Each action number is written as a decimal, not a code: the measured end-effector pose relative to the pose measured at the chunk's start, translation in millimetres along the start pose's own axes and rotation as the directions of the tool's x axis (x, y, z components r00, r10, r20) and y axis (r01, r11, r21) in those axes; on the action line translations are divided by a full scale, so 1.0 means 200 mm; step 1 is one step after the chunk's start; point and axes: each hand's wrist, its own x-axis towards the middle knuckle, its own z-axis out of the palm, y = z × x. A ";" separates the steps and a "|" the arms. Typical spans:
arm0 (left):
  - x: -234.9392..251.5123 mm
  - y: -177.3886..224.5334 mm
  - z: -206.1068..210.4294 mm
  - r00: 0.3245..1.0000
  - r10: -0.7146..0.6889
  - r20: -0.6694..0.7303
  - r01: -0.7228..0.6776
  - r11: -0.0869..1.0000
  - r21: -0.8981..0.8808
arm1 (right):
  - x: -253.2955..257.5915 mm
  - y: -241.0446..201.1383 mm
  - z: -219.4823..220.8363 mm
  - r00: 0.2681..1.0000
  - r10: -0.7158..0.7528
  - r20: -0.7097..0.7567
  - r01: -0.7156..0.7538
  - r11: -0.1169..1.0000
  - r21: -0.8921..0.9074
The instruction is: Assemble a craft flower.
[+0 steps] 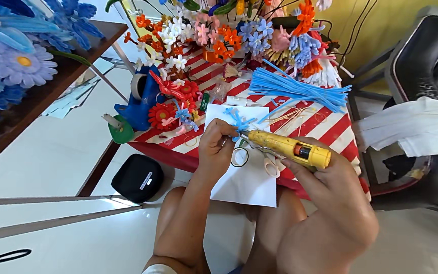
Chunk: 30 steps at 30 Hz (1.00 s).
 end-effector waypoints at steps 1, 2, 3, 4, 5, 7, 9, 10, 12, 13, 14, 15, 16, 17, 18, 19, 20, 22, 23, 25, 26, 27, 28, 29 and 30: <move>0.00 0.00 0.00 1.000 -0.001 -0.002 0.001 1.000 0.000 | 0.00 0.00 0.00 1.000 0.003 -0.001 -0.003 1.000 -0.003; 0.00 0.00 0.00 1.000 -0.003 -0.003 0.003 1.000 -0.001 | 0.00 0.00 0.00 1.000 0.006 0.000 -0.006 1.000 -0.004; 0.00 0.00 0.00 1.000 -0.006 -0.004 0.006 1.000 -0.003 | 0.00 -0.01 0.00 1.000 0.009 -0.002 -0.009 1.000 -0.007; 0.00 0.00 0.00 1.000 -0.008 -0.004 0.008 1.000 -0.005 | 0.00 -0.01 0.00 1.000 0.007 -0.001 -0.007 1.000 -0.006; 0.00 0.00 0.00 1.000 -0.008 -0.004 0.008 1.000 -0.007 | 0.00 -0.01 0.00 1.000 0.002 -0.002 -0.002 1.000 -0.008; 0.00 0.00 0.00 1.000 -0.010 -0.004 0.010 1.000 -0.009 | 0.00 -0.01 0.00 1.000 -0.004 -0.004 0.003 1.000 -0.011; 0.00 0.00 0.00 1.000 -0.010 -0.007 0.010 1.000 -0.008 | 0.00 -0.01 0.00 1.000 -0.003 -0.002 0.003 1.000 -0.014; 0.00 0.00 0.00 1.000 -0.009 -0.008 0.008 1.000 -0.007 | 0.00 -0.01 0.00 1.000 -0.004 -0.005 0.004 1.000 -0.018; 0.00 0.00 0.00 1.000 -0.001 -0.005 0.001 1.000 -0.002 | 0.00 -0.01 0.01 1.000 -0.007 -0.010 0.006 1.000 -0.024; 0.00 0.00 0.00 1.000 0.001 -0.003 -0.001 1.000 0.001 | 0.00 -0.01 0.01 1.000 -0.007 -0.010 0.006 1.000 -0.024; 0.00 0.00 0.00 1.000 0.002 -0.002 -0.002 1.000 0.001 | 0.00 -0.01 0.01 1.000 -0.006 -0.006 0.006 1.000 -0.024; 0.00 0.00 0.00 1.000 0.000 -0.003 0.000 1.000 -0.001 | 0.00 -0.01 0.00 1.000 -0.005 0.000 0.005 1.000 -0.025; 0.00 0.00 0.00 1.000 -0.002 -0.004 0.002 1.000 0.000 | 0.00 -0.01 0.00 1.000 -0.004 0.002 0.004 1.000 -0.027; 0.00 0.00 0.00 1.000 -0.003 -0.004 0.003 1.000 -0.001 | 0.00 -0.01 0.00 1.000 -0.005 0.000 0.005 1.000 -0.027; 0.00 0.00 0.00 1.000 -0.004 -0.004 0.004 1.000 -0.003 | 0.00 -0.01 0.00 1.000 -0.007 -0.001 0.007 1.000 -0.025; 0.00 0.00 0.00 1.000 -0.005 -0.003 0.005 1.000 -0.006 | 0.00 -0.01 0.00 1.000 -0.007 -0.002 0.007 1.000 -0.026; 0.00 0.00 0.00 1.000 -0.006 -0.003 0.006 1.000 -0.009 | 0.00 -0.01 0.00 1.000 -0.008 -0.002 0.008 1.000 -0.028; 0.00 0.00 0.00 1.000 -0.004 -0.006 0.004 1.000 -0.012 | 0.00 -0.01 0.00 1.000 -0.006 -0.001 0.006 1.000 -0.031; 0.00 0.00 0.00 1.000 -0.003 -0.006 0.003 1.000 -0.012 | 0.00 -0.01 0.00 1.000 -0.004 0.000 0.004 1.000 -0.031; 0.00 -0.01 0.00 1.000 -0.003 -0.006 0.003 1.000 -0.011 | 0.00 -0.01 0.00 1.000 0.003 0.002 -0.003 0.999 -0.035; 0.00 -0.01 0.00 1.000 -0.002 -0.006 0.002 1.000 -0.013 | 0.00 -0.01 0.00 1.000 0.006 0.003 -0.006 0.999 -0.037; 0.00 -0.01 0.00 1.000 -0.003 -0.007 0.002 1.000 -0.017 | 0.00 -0.01 0.00 1.000 0.006 0.006 -0.006 0.999 -0.038; 0.00 -0.01 0.00 1.000 -0.004 -0.008 0.004 1.000 -0.020 | 0.00 -0.01 0.00 1.000 0.006 0.007 -0.006 0.999 -0.041; 0.00 -0.01 0.00 1.000 -0.006 -0.010 0.006 1.000 -0.023 | 0.00 -0.01 0.00 1.000 0.004 0.005 -0.004 0.999 -0.042; 0.00 -0.01 0.00 1.000 -0.007 -0.011 0.006 1.000 -0.025 | 0.00 -0.01 0.00 1.000 0.001 0.002 -0.001 0.999 -0.039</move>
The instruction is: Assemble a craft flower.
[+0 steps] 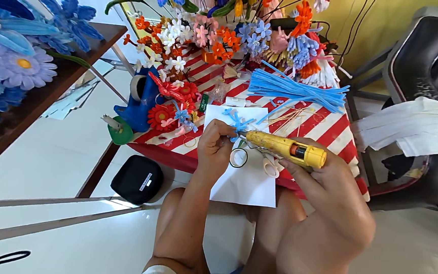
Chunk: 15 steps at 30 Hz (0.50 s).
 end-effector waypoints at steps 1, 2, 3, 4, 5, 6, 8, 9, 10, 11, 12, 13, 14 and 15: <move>0.00 0.00 0.00 1.000 0.000 0.001 0.000 1.000 0.000 | 0.00 0.00 0.00 1.000 -0.004 -0.005 0.004 1.000 0.001; 0.00 0.00 0.00 1.000 -0.002 0.003 0.002 1.000 -0.001 | 0.00 0.00 0.00 1.000 -0.008 -0.010 0.008 1.000 0.003; 0.00 0.00 0.00 1.000 -0.006 0.004 0.006 1.000 -0.002 | 0.00 0.00 0.01 1.000 -0.009 -0.010 0.009 1.000 0.008; 0.00 0.00 0.00 1.000 -0.012 0.006 0.012 1.000 -0.002 | 0.00 0.00 0.00 1.000 -0.007 -0.008 0.007 1.000 0.010; 0.00 0.00 -0.01 1.000 -0.021 0.008 0.021 1.000 -0.004 | 0.00 0.00 0.00 1.000 -0.008 -0.006 0.008 1.000 0.008; 0.00 0.01 -0.01 1.000 -0.029 0.009 0.030 1.000 -0.007 | 0.00 0.00 0.00 1.000 -0.010 -0.004 0.010 1.000 0.004; 0.00 0.01 -0.01 0.999 -0.049 0.009 0.050 0.999 -0.014 | 0.00 0.00 0.00 1.000 -0.010 -0.004 0.010 1.000 -0.013; 0.00 0.01 -0.01 0.998 -0.061 0.008 0.062 0.998 -0.024 | 0.00 0.00 0.00 1.000 -0.011 -0.006 0.011 1.000 -0.017; 0.00 0.01 -0.01 0.997 -0.074 0.008 0.074 0.997 -0.037 | 0.00 0.00 -0.01 1.000 -0.013 -0.011 0.013 1.000 -0.018; 0.00 0.01 -0.01 0.996 -0.084 0.007 0.085 0.995 -0.047 | 0.00 -0.01 -0.01 1.000 -0.016 -0.020 0.016 1.000 -0.013; 0.00 0.01 -0.01 0.996 -0.093 0.006 0.094 0.994 -0.055 | -0.01 -0.01 -0.01 0.999 -0.017 -0.029 0.017 1.000 -0.006; 0.00 0.01 -0.01 0.995 -0.100 0.007 0.100 0.993 -0.061 | -0.01 -0.02 -0.01 0.999 -0.016 -0.036 0.016 1.000 -0.001; 0.01 0.01 -0.01 0.994 -0.107 0.008 0.107 0.992 -0.069 | -0.01 -0.02 -0.02 0.999 -0.018 -0.041 0.018 1.000 0.003; 0.01 0.01 -0.01 0.993 -0.114 0.009 0.114 0.990 -0.077 | -0.01 -0.03 -0.02 0.999 -0.021 -0.044 0.022 1.000 0.009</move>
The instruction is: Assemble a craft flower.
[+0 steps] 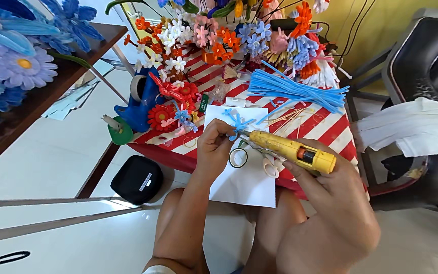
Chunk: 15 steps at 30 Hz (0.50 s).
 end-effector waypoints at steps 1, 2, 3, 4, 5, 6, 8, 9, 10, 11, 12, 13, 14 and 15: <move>0.00 0.00 0.00 1.000 -0.005 -0.001 0.005 1.000 -0.007 | 0.00 0.00 0.00 1.000 -0.001 0.002 0.001 1.000 0.005; 0.00 0.00 0.00 1.000 -0.008 -0.004 0.008 1.000 -0.009 | 0.00 0.00 0.00 1.000 -0.002 0.002 0.002 1.000 0.009; 0.00 0.00 0.00 1.000 -0.009 -0.005 0.009 1.000 -0.010 | 0.00 0.00 0.00 1.000 -0.003 0.004 0.003 1.000 0.014; 0.00 0.00 0.00 1.000 -0.009 -0.005 0.009 1.000 -0.011 | 0.00 0.00 0.00 1.000 -0.003 0.006 0.003 1.000 0.016; 0.00 0.00 0.00 1.000 -0.009 -0.005 0.009 1.000 -0.013 | 0.00 0.00 0.00 1.000 -0.004 0.010 0.004 1.000 0.013; 0.00 0.00 0.00 1.000 -0.007 -0.005 0.007 1.000 -0.016 | 0.00 0.00 0.00 1.000 -0.003 0.016 0.003 1.000 0.007; 0.00 0.01 0.01 1.000 -0.001 -0.001 0.001 1.000 -0.016 | 0.01 0.01 0.01 1.000 0.001 0.027 -0.001 1.000 -0.001; 0.00 0.01 0.01 1.000 0.003 -0.001 -0.003 1.000 -0.011 | 0.01 0.01 0.01 1.000 0.002 0.028 -0.002 1.000 -0.005; 0.00 0.01 0.01 1.000 0.007 -0.002 -0.007 1.000 -0.006 | 0.01 0.01 0.01 1.000 0.005 0.030 -0.005 1.000 -0.008; 0.00 0.00 0.01 1.000 0.012 -0.001 -0.012 1.000 -0.002 | 0.01 0.01 0.02 0.999 0.009 0.035 -0.008 1.000 -0.008; 0.00 0.00 0.01 1.000 0.016 -0.002 -0.016 1.000 0.002 | 0.01 0.01 0.02 0.999 0.010 0.040 -0.010 1.000 -0.012; 0.00 0.00 0.01 1.000 0.018 0.000 -0.018 1.000 0.003 | 0.01 0.01 0.01 0.999 0.013 0.045 -0.012 1.000 -0.013; 0.00 0.00 0.01 1.000 0.016 0.001 -0.016 1.000 0.002 | 0.01 0.01 0.01 0.999 0.013 0.050 -0.013 1.000 -0.016; 0.00 0.00 0.01 1.000 0.014 0.000 -0.014 1.000 -0.001 | 0.01 0.01 0.02 0.999 0.013 0.048 -0.012 1.000 -0.021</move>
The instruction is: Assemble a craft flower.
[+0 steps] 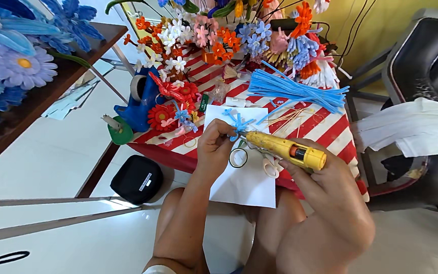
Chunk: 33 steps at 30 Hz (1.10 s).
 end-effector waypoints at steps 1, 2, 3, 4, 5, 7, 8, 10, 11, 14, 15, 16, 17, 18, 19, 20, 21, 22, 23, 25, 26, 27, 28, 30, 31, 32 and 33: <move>0.00 0.00 0.00 1.000 -0.003 -0.001 0.003 1.000 0.001 | 0.00 0.00 0.00 1.000 -0.004 -0.003 0.004 1.000 -0.007; 0.00 0.00 0.00 1.000 -0.003 -0.002 0.003 1.000 0.003 | 0.00 0.00 0.00 1.000 -0.007 -0.007 0.007 1.000 -0.010; 0.00 0.00 0.00 1.000 -0.001 -0.003 0.001 1.000 0.003 | 0.00 0.00 0.01 1.000 -0.007 -0.008 0.007 1.000 -0.009; 0.00 0.00 0.00 1.000 0.002 -0.003 -0.002 1.000 0.003 | 0.00 0.00 0.01 1.000 -0.005 -0.009 0.005 1.000 -0.009; 0.00 0.00 0.00 1.000 0.005 -0.004 -0.005 1.000 0.004 | 0.00 0.00 0.01 1.000 -0.003 -0.010 0.003 1.000 -0.010; 0.00 0.00 0.00 1.000 0.008 -0.002 -0.008 1.000 0.007 | 0.00 0.00 0.01 1.000 -0.004 -0.006 0.004 1.000 -0.014; 0.00 0.00 0.00 1.000 0.007 -0.002 -0.007 1.000 0.007 | 0.00 0.00 0.01 1.000 -0.007 -0.008 0.007 1.000 -0.015; 0.00 0.00 0.00 1.000 0.003 -0.001 -0.003 1.000 0.008 | 0.00 0.00 0.00 1.000 -0.009 -0.008 0.009 1.000 -0.015; 0.00 0.00 0.00 1.000 0.002 0.001 -0.002 1.000 0.008 | 0.00 0.00 0.00 1.000 -0.004 -0.009 0.003 1.000 -0.020; 0.00 0.00 0.00 1.000 0.000 0.005 0.000 1.000 0.009 | 0.00 0.00 0.00 1.000 0.003 -0.018 -0.003 1.000 -0.024; 0.00 0.00 0.00 1.000 -0.004 0.003 0.004 1.000 0.008 | -0.01 0.00 0.00 1.000 0.001 -0.023 -0.002 1.000 -0.015; 0.00 0.00 0.00 1.000 -0.008 0.003 0.008 1.000 0.006 | -0.01 -0.01 -0.01 1.000 0.002 -0.029 -0.002 1.000 0.003; 0.00 0.00 0.00 1.000 -0.014 0.002 0.014 1.000 0.004 | -0.01 -0.01 -0.01 0.999 0.003 -0.034 -0.002 1.000 0.026; 0.00 0.00 -0.01 1.000 -0.019 0.003 0.019 1.000 -0.002 | -0.02 -0.01 -0.01 0.999 0.005 -0.040 -0.003 0.999 0.045; 0.00 0.00 -0.01 1.000 -0.030 0.002 0.030 1.000 -0.010 | -0.02 -0.01 -0.02 0.999 0.005 -0.048 -0.002 0.999 0.051; 0.00 -0.01 -0.01 0.999 -0.043 -0.003 0.043 0.999 -0.019 | -0.02 -0.01 -0.02 0.999 0.001 -0.052 0.002 0.999 0.053; 0.01 0.00 -0.01 0.998 -0.058 -0.008 0.058 0.998 -0.028 | -0.02 0.00 -0.03 0.999 -0.005 -0.053 0.008 0.999 0.053; 0.01 0.00 -0.01 0.997 -0.073 -0.013 0.072 0.997 -0.036 | -0.02 0.00 -0.03 0.999 -0.005 -0.053 0.008 0.999 0.052; 0.01 0.00 -0.01 0.996 -0.083 -0.020 0.082 0.996 -0.042 | -0.03 0.00 -0.04 0.999 0.000 -0.054 0.003 0.999 0.047; 0.01 0.00 -0.01 0.995 -0.097 -0.040 0.095 0.994 -0.054 | -0.03 0.01 -0.05 0.998 0.028 -0.064 -0.026 0.999 0.038; 0.02 0.00 -0.01 0.994 -0.101 -0.051 0.098 0.993 -0.060 | -0.03 0.02 -0.05 0.996 0.047 -0.070 -0.044 0.998 0.040; 0.02 0.00 -0.02 0.993 -0.103 -0.061 0.099 0.993 -0.065 | -0.03 0.02 -0.06 0.995 0.059 -0.079 -0.056 0.997 0.043; 0.02 0.00 -0.02 0.993 -0.100 -0.068 0.095 0.993 -0.071 | -0.03 0.03 -0.07 0.994 0.069 -0.088 -0.064 0.996 0.056; 0.02 0.00 -0.03 0.994 -0.084 -0.075 0.079 0.995 -0.067 | -0.03 0.06 -0.09 0.989 0.095 -0.110 -0.087 0.993 0.077; 0.03 0.00 -0.03 0.994 -0.076 -0.078 0.071 0.996 -0.059 | -0.03 0.08 -0.11 0.986 0.116 -0.122 -0.106 0.991 0.086; 0.03 0.00 -0.04 0.994 -0.070 -0.084 0.066 0.997 -0.051 | -0.03 0.10 -0.12 0.980 0.139 -0.140 -0.128 0.988 0.088; 0.03 0.00 -0.04 0.994 -0.064 -0.092 0.060 0.997 -0.042 | -0.03 0.13 -0.14 0.973 0.166 -0.159 -0.155 0.985 0.081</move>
